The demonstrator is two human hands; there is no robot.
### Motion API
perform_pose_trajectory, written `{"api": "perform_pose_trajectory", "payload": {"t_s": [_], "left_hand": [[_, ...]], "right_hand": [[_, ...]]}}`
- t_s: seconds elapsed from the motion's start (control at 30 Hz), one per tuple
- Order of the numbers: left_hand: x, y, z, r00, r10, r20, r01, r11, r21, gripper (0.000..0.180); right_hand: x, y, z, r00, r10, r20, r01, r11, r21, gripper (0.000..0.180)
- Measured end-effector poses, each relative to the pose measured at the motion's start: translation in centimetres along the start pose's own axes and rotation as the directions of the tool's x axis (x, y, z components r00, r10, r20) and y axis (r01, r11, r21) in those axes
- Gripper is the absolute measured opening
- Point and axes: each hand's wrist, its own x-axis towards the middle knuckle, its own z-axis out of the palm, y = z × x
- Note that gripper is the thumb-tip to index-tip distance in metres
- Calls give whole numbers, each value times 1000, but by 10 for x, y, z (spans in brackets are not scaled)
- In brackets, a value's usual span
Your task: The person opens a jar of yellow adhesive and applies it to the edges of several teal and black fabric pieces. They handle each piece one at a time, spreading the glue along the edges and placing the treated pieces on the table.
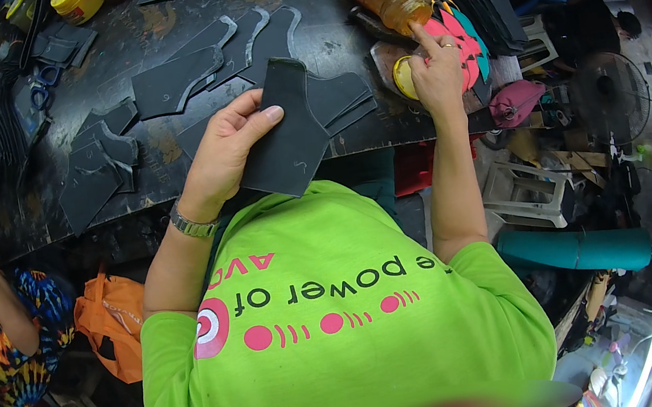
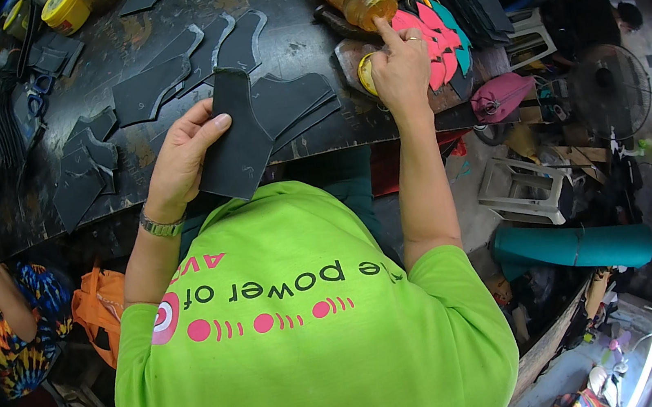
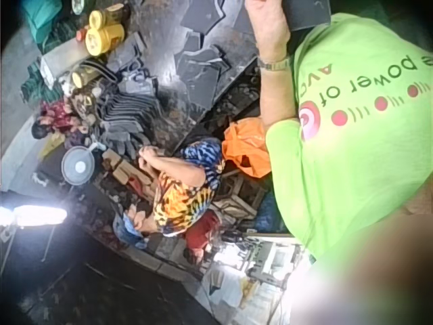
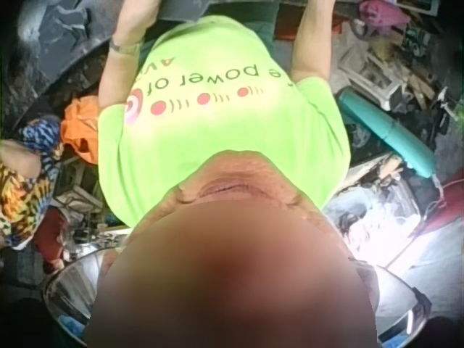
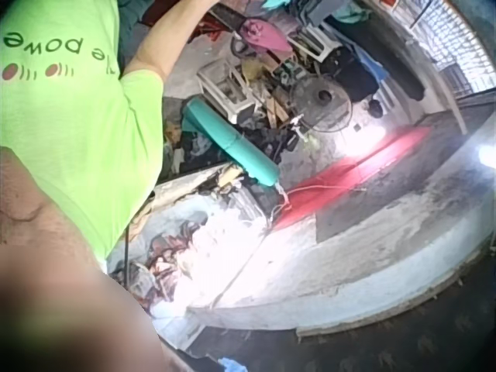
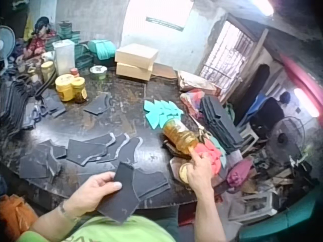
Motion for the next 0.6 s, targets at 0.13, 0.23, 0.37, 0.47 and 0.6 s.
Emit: {"api": "perform_pose_trajectory", "payload": {"t_s": [0.13, 0.23, 0.37, 0.47, 0.6], "left_hand": [[-1, 1, 5, 1000, -18, -18, 19, 998, 65, 31], [-2, 5, 4, 1000, -9, -22, 13, 987, 161, 35], [-1, 7, 5, 1000, 24, -18, -19, 977, 213, 38], [1, 7, 8, 1000, 14, -6, -12, 978, 209, 38], [1, 7, 11, 1000, 17, 13, -19, 978, 210, 38]], "right_hand": [[2, -5, 2, 997, 46, 55, -47, 999, 22, 44], [-1, -22, -12, 999, 45, 4, -45, 997, 58, 33], [-25, -61, -37, 992, -71, 100, 30, 930, 366, 30], [-42, -89, -39, 968, -132, 215, -67, 689, 721, 35], [-52, -112, -21, 974, -197, 113, 22, 578, 816, 47]]}}
